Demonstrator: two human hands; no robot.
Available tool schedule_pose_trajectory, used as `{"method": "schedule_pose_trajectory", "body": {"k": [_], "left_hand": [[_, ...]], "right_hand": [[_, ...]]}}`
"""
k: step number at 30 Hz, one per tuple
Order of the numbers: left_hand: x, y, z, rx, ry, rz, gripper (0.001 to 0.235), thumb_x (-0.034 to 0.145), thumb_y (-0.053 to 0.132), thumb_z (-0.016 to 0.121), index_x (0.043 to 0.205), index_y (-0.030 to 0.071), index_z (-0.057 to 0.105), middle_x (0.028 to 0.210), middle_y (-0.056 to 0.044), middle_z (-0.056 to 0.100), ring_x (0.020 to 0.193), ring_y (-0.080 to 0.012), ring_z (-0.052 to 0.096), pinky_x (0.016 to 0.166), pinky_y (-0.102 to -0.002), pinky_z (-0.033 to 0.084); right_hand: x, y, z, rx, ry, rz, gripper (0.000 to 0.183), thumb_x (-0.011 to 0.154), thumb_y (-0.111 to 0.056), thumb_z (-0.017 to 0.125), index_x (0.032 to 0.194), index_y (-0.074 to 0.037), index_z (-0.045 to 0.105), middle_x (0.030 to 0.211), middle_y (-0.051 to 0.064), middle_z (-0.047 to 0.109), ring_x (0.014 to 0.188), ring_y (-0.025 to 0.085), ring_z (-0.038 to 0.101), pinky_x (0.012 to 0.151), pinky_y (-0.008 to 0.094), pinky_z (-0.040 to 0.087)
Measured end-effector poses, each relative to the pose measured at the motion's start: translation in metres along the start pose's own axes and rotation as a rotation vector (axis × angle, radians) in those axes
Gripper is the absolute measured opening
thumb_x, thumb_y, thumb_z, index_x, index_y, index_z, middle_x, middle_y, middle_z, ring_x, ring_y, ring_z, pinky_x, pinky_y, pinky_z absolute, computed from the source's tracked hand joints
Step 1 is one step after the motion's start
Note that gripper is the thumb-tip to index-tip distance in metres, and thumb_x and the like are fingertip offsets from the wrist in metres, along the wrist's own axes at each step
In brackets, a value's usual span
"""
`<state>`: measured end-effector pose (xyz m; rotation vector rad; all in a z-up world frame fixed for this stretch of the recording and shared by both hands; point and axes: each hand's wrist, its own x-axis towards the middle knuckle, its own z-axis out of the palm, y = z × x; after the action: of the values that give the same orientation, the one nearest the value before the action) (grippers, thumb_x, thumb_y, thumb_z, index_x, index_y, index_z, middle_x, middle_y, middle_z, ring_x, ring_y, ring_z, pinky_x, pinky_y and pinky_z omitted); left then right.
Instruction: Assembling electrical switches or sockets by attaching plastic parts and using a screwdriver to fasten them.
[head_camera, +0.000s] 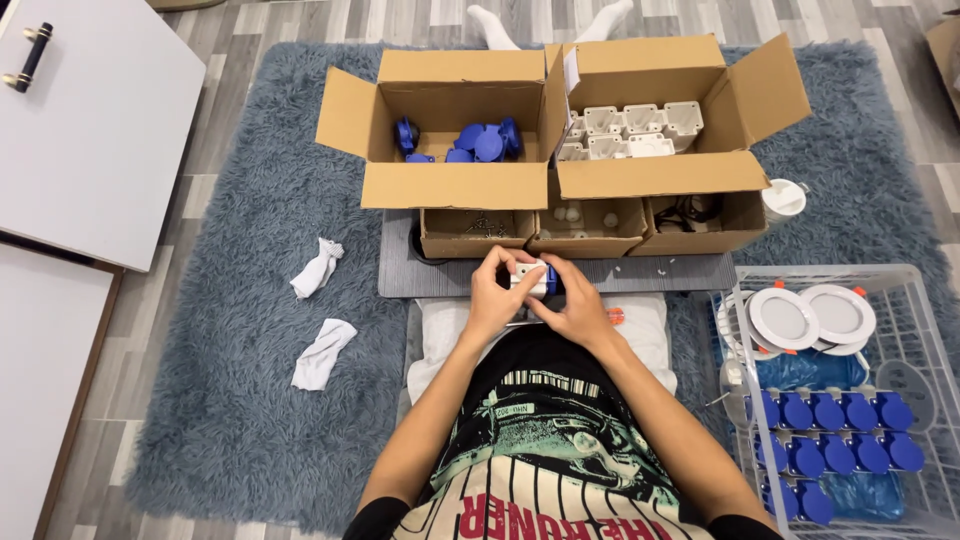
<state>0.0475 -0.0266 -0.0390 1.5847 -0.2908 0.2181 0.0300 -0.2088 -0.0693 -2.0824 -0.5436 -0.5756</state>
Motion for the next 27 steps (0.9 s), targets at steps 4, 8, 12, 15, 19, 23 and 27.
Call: {"method": "schedule_pose_trajectory", "body": {"k": [4, 8, 12, 15, 19, 23, 27], "left_hand": [[-0.004, 0.015, -0.001, 0.096, 0.026, 0.020, 0.028, 0.093, 0.020, 0.092, 0.103, 0.012, 0.067, 0.105, -0.006, 0.082, 0.105, -0.0237, 0.078, 0.098, -0.040, 0.057], [-0.004, 0.027, -0.015, 0.182, -0.076, 0.196, 0.026, 0.101, 0.010, 0.074, 0.126, 0.010, 0.079, 0.125, -0.012, 0.078, 0.120, -0.0329, 0.075, 0.104, -0.045, 0.058], [-0.006, 0.031, -0.022, 0.200, -0.096, 0.196, 0.029, 0.100, 0.004, 0.070, 0.126, 0.009, 0.080, 0.129, -0.014, 0.077, 0.122, -0.0359, 0.074, 0.105, -0.047, 0.057], [-0.005, 0.025, -0.024, 0.217, -0.066, 0.179, 0.025, 0.098, 0.008, 0.076, 0.122, 0.012, 0.082, 0.128, -0.010, 0.078, 0.121, -0.0327, 0.075, 0.104, -0.045, 0.058], [-0.003, 0.017, -0.019, 0.218, 0.003, 0.167, 0.020, 0.092, 0.019, 0.090, 0.107, 0.013, 0.077, 0.113, -0.005, 0.080, 0.107, -0.0276, 0.079, 0.097, -0.039, 0.060], [-0.002, 0.014, -0.012, 0.230, 0.066, 0.200, 0.032, 0.088, 0.025, 0.096, 0.093, 0.013, 0.067, 0.103, -0.004, 0.080, 0.098, -0.0268, 0.079, 0.090, -0.038, 0.062], [-0.003, 0.027, -0.016, 0.266, 0.036, 0.217, 0.028, 0.089, 0.024, 0.094, 0.101, 0.013, 0.071, 0.106, -0.006, 0.080, 0.101, -0.0300, 0.079, 0.091, -0.042, 0.062]], "right_hand": [[-0.003, 0.001, 0.001, -0.023, -0.012, -0.005, 0.071, 0.086, -0.031, 0.093, 0.146, -0.004, 0.064, 0.129, 0.016, 0.075, 0.118, 0.035, 0.075, 0.102, 0.046, 0.060], [0.000, -0.003, -0.001, -0.014, -0.013, -0.011, 0.070, 0.087, -0.030, 0.092, 0.146, -0.004, 0.064, 0.128, 0.016, 0.076, 0.116, 0.036, 0.075, 0.100, 0.047, 0.061], [0.000, -0.002, -0.001, -0.023, -0.005, -0.022, 0.071, 0.086, -0.030, 0.092, 0.146, -0.004, 0.064, 0.128, 0.015, 0.076, 0.116, 0.036, 0.075, 0.099, 0.046, 0.061], [0.000, -0.002, -0.001, -0.029, -0.015, -0.017, 0.072, 0.086, -0.030, 0.092, 0.146, -0.004, 0.063, 0.128, 0.015, 0.076, 0.116, 0.036, 0.075, 0.100, 0.047, 0.061], [0.000, -0.001, -0.001, -0.029, -0.012, -0.023, 0.072, 0.086, -0.030, 0.092, 0.146, -0.004, 0.063, 0.128, 0.016, 0.076, 0.115, 0.037, 0.075, 0.099, 0.047, 0.061], [0.000, -0.002, -0.001, -0.035, -0.011, -0.032, 0.071, 0.086, -0.030, 0.092, 0.146, -0.004, 0.064, 0.127, 0.016, 0.076, 0.114, 0.036, 0.075, 0.098, 0.046, 0.061], [-0.001, 0.001, 0.000, -0.035, -0.011, -0.023, 0.071, 0.087, -0.032, 0.092, 0.146, -0.004, 0.063, 0.129, 0.016, 0.075, 0.115, 0.036, 0.075, 0.099, 0.046, 0.061]]}}
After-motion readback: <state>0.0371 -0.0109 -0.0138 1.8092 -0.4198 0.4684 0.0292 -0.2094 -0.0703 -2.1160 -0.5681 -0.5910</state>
